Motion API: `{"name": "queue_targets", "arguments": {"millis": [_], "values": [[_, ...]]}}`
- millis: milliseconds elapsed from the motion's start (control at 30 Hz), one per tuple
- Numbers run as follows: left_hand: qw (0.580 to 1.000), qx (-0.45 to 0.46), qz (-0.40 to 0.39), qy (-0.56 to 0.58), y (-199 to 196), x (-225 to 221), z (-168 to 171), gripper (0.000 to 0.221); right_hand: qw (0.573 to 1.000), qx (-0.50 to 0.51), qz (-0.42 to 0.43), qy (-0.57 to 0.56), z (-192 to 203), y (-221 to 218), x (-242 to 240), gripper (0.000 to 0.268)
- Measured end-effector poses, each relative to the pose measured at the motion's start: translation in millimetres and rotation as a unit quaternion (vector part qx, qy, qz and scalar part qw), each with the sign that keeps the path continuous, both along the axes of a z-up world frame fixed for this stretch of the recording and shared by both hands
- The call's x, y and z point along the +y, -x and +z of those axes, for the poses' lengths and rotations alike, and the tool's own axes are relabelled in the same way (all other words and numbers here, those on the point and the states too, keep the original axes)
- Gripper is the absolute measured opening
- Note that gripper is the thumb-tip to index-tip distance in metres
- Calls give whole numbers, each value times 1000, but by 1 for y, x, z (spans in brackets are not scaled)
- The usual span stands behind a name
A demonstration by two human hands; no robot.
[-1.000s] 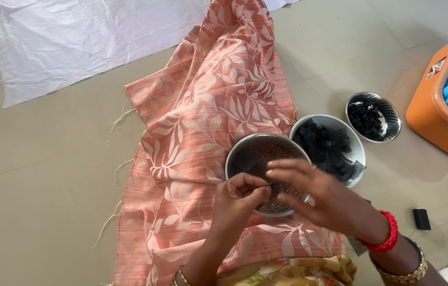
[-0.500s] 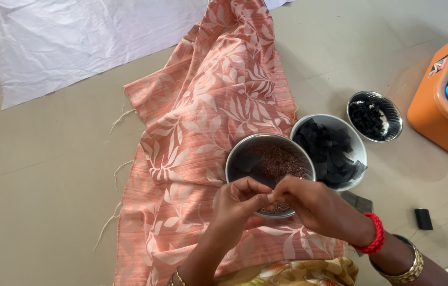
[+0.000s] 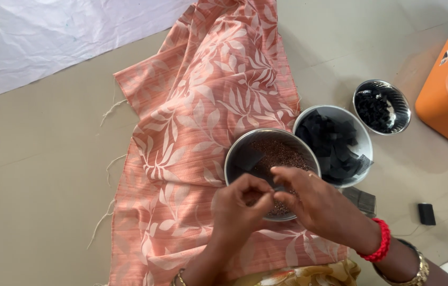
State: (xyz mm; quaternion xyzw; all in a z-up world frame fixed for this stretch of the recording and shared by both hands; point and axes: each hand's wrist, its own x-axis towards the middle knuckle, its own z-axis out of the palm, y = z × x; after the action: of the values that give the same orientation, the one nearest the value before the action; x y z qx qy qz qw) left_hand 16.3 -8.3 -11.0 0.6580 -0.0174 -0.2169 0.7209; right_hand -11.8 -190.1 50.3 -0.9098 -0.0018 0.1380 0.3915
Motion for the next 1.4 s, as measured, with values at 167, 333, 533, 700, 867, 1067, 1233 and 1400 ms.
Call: {"name": "queue_targets", "arguments": {"millis": [167,333,533,700,867,1067,1233,1400], "values": [[970,124,-81,194,-12,-3,-42,9,945,-229,210,104,-6,4,-13,52],[942,170,-127,259,-13,-4,-43,9,952,-126,239,142,-21,6,-22,44],[976,-203,-68,49,-5,-4,-2,8,946,137,-88,-281,-36,-1,-25,15],[895,-432,-98,-52,-2,-8,-6,14,791,276,-200,-508,-39,-1,-26,22],[987,76,-25,138,-15,-15,-17,17,991,69,-48,-102,-13,-9,-17,40],[925,243,-28,291,-16,-17,-32,17,942,-251,201,94,-14,-6,-24,56],[945,192,-75,255,-16,-11,-23,19,958,-128,224,125,-18,-2,-28,61],[882,-454,-126,-27,-8,2,-7,16,855,233,-99,-453,-31,1,-44,40]]}}
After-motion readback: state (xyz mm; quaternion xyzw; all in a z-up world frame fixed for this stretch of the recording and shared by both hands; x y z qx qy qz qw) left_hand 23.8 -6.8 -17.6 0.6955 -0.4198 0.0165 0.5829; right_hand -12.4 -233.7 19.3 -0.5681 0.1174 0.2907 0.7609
